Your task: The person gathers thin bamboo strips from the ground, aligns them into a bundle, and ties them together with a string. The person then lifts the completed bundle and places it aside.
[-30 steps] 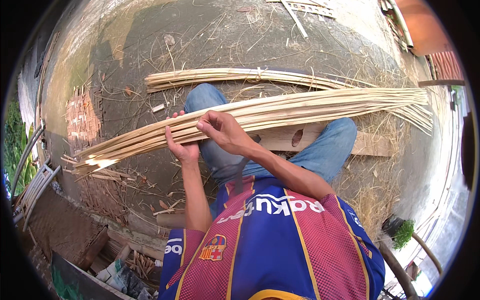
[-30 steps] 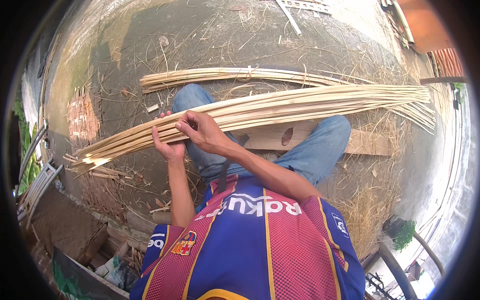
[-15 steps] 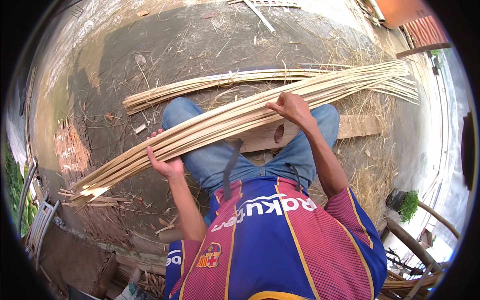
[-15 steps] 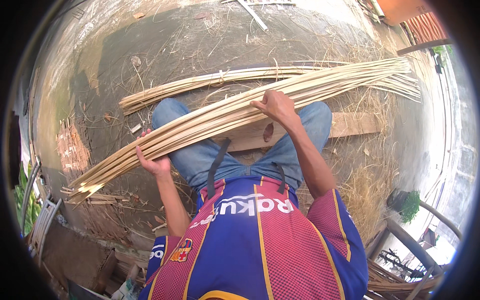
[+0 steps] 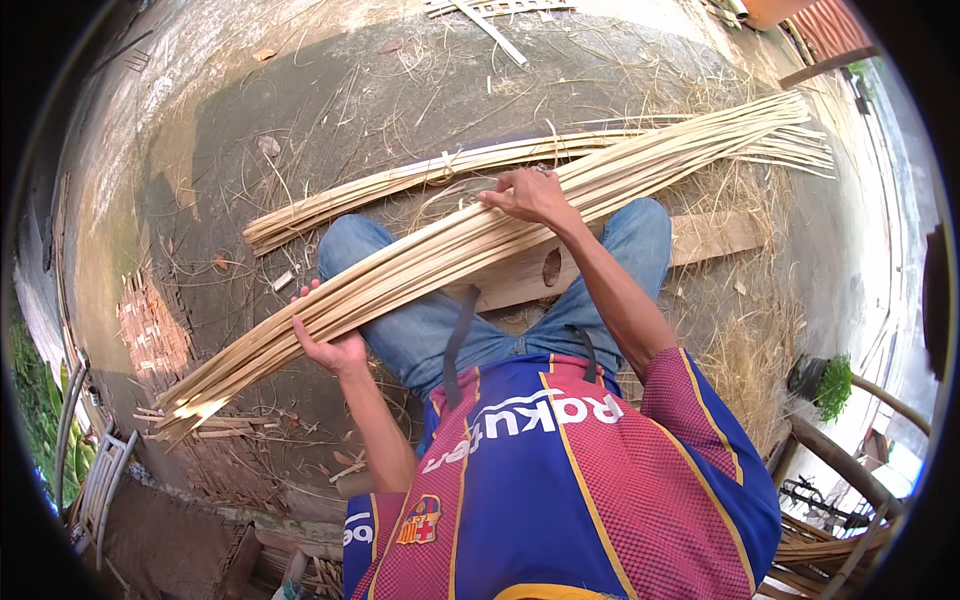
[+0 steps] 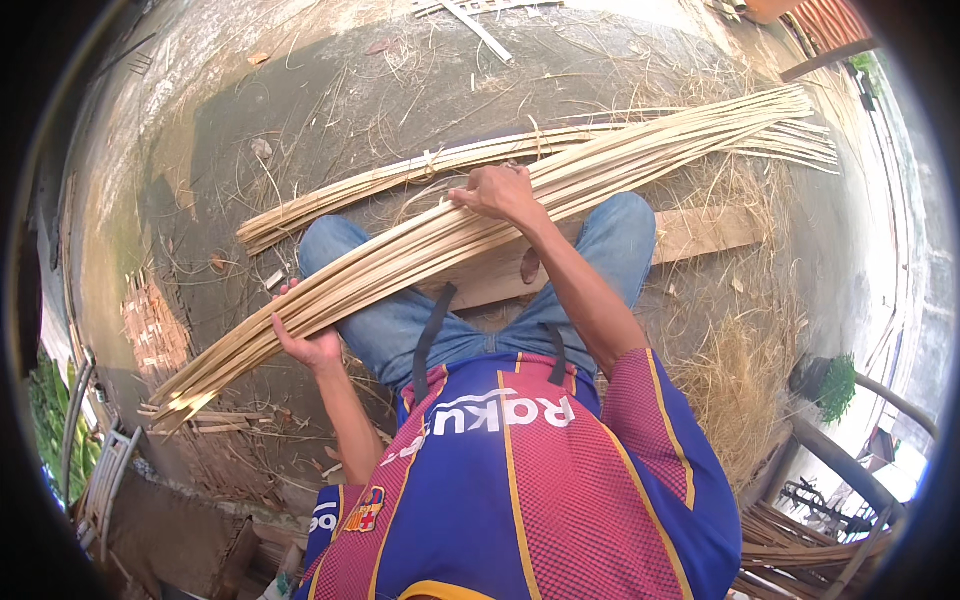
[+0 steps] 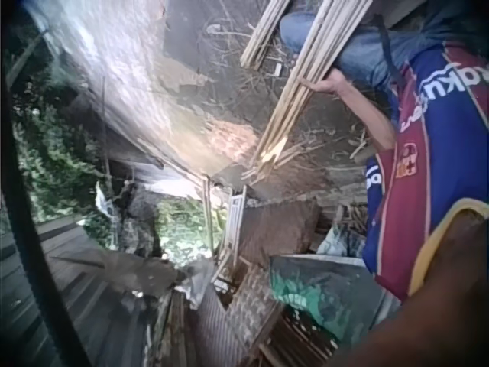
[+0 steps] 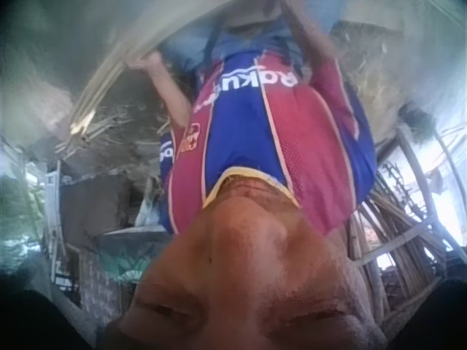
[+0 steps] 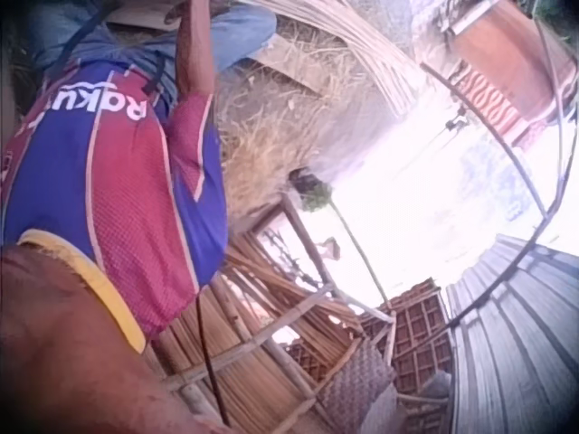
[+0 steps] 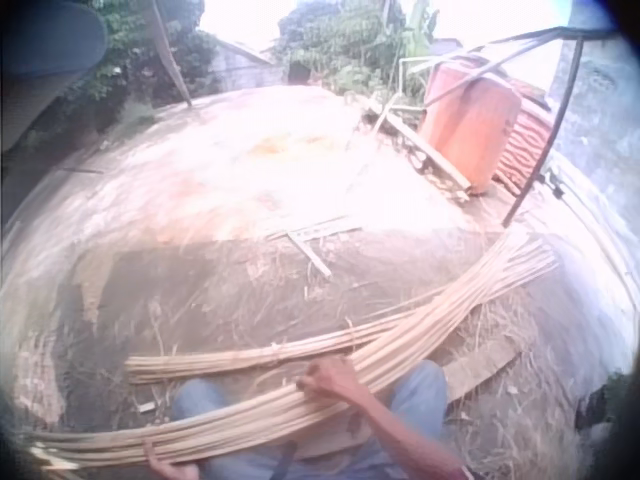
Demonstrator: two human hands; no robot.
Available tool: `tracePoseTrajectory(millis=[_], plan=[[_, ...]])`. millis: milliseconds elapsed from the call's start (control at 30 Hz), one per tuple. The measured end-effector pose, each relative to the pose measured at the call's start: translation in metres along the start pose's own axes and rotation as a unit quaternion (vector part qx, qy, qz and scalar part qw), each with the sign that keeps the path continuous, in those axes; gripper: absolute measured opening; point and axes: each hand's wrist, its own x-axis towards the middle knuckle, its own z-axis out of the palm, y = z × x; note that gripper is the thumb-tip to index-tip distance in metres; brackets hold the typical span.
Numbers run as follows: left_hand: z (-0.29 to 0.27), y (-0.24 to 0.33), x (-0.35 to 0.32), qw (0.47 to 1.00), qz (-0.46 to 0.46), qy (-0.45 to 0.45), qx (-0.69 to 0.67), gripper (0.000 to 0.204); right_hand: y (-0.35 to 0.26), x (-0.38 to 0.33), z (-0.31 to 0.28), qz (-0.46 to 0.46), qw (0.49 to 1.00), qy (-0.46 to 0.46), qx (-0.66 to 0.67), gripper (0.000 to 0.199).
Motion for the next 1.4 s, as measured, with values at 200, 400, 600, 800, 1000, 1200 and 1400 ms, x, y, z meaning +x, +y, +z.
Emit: tracePoseTrajectory(millis=[200, 400, 600, 800, 1000, 1200, 1400], plan=[[-0.008, 0.002, 0.004, 1.0, -0.02, -0.013, 0.005, 0.045, -0.005, 0.019, 0.031, 0.001, 0.96, 0.115, 0.255, 0.027], [-0.011, 0.002, 0.005, 0.999, -0.023, -0.023, 0.006, 0.048, 0.035, -0.003, -0.031, -0.044, 0.79, 0.332, 0.513, 0.032], [-0.013, 0.0, 0.011, 0.999, -0.037, -0.03, -0.002, 0.05, 0.156, -0.038, -0.014, 0.142, 0.914, 0.342, 0.167, 0.03], [-0.015, 0.001, 0.013, 0.999, -0.04, -0.017, -0.002, 0.049, 0.131, -0.041, 0.038, 0.224, 0.9, 0.313, 0.204, 0.024], [-0.012, 0.001, 0.015, 0.998, -0.053, -0.033, 0.005, 0.047, 0.114, -0.048, 0.045, 0.113, 0.895, 0.384, 0.197, 0.019], [-0.015, 0.0, 0.012, 0.999, -0.038, -0.017, 0.017, 0.046, 0.104, -0.08, 0.017, 0.047, 0.883, 0.422, 0.199, 0.02], [-0.015, 0.0, 0.014, 0.999, -0.038, -0.021, 0.007, 0.045, 0.173, -0.043, 0.018, 0.188, 0.898, 0.398, 0.025, 0.029]])
